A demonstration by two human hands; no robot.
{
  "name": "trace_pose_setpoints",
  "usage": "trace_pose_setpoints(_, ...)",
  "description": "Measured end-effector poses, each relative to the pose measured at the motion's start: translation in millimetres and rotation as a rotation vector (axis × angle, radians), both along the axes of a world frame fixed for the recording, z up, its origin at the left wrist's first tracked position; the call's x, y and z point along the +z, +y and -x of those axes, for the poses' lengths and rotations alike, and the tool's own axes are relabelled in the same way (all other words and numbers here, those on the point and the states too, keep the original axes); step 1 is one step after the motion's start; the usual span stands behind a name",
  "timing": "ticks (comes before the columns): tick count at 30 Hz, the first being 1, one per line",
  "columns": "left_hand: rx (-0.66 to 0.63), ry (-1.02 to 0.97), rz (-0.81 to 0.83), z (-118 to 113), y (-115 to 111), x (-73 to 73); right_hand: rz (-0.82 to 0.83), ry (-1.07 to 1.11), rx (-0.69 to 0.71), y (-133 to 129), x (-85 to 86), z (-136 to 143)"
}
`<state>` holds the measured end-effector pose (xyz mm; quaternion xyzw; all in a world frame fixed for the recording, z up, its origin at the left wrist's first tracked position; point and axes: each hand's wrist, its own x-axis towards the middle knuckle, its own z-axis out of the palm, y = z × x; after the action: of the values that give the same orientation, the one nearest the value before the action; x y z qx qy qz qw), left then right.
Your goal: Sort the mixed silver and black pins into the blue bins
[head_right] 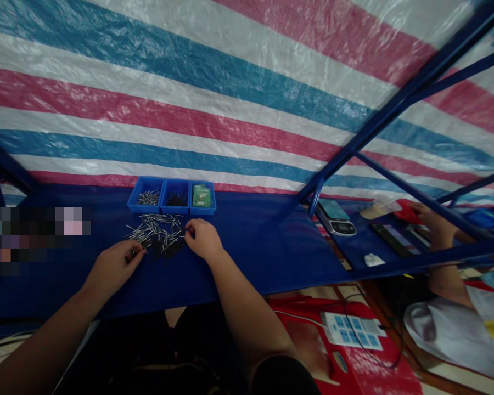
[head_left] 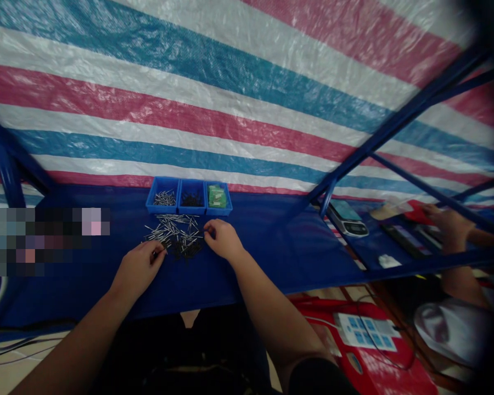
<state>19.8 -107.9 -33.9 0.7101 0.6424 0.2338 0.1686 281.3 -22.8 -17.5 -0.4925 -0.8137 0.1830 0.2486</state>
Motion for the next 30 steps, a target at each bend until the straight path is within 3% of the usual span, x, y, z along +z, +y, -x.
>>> trace_pose_setpoints(7,0.096,-0.007,-0.047,7,0,5.6,-0.009,0.062,-0.015,-9,-22.7,-8)
trace_pose_setpoints(12,0.176,-0.012,-0.091,15,-1,5.4,0.005,0.093,-0.019,-4,-27.3,-9)
trace_pose_setpoints(18,0.156,0.031,-0.135,16,4,-3.0,0.005,0.106,-0.011,-3,-29.2,-11)
trace_pose_setpoints(23,0.054,0.029,-0.212,14,6,-9.3,-0.077,0.093,0.02,-7,-16.6,-3)
trace_pose_setpoints(30,0.047,0.091,-0.171,12,7,-11.8,-0.165,-0.155,0.358,-2,17.7,50)
